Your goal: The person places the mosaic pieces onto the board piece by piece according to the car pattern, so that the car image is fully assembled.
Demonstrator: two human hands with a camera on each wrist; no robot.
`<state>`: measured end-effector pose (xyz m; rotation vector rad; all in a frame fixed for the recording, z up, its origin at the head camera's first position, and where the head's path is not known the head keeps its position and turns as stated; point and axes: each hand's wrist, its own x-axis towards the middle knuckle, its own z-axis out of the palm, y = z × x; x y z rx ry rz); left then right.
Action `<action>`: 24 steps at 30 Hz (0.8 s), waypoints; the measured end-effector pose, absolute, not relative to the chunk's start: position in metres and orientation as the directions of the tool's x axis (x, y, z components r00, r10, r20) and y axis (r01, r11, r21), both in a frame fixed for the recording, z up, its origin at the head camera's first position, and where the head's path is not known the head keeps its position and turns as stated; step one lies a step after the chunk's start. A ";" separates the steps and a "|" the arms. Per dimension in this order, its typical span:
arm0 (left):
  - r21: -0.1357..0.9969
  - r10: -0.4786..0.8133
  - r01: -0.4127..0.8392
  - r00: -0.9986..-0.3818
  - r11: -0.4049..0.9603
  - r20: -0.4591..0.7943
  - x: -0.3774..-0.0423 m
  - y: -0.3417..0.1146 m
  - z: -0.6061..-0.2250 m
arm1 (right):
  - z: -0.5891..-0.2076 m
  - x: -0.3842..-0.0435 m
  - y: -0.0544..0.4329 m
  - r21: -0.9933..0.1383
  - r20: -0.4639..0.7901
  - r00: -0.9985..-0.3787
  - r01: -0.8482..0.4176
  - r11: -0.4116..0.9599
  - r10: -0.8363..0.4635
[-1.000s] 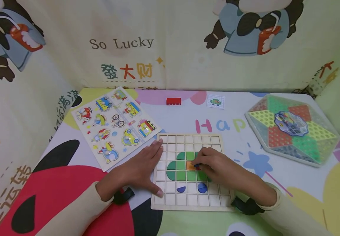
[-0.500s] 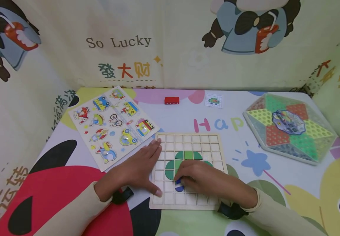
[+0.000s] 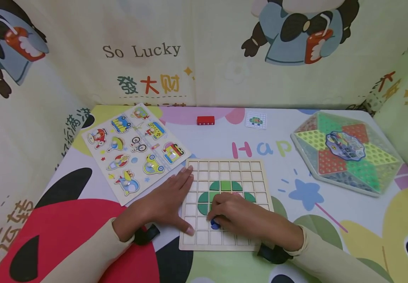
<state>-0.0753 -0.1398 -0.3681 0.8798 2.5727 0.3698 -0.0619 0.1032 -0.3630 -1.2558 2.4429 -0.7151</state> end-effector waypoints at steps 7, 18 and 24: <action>0.368 0.640 0.536 -0.717 0.759 -0.275 -0.076 -0.138 -0.368 | -0.363 -0.060 0.103 -0.550 -0.046 -0.585 -0.662 0.510 -0.809; 0.394 0.631 0.514 -0.728 0.761 -0.269 -0.074 -0.140 -0.371 | -0.361 -0.063 0.102 -0.536 -0.025 -0.573 -0.684 0.494 -0.819; 0.388 0.622 0.509 -0.736 0.769 -0.267 -0.072 -0.142 -0.374 | -0.361 -0.063 0.103 -0.527 -0.035 -0.566 -0.690 0.497 -0.824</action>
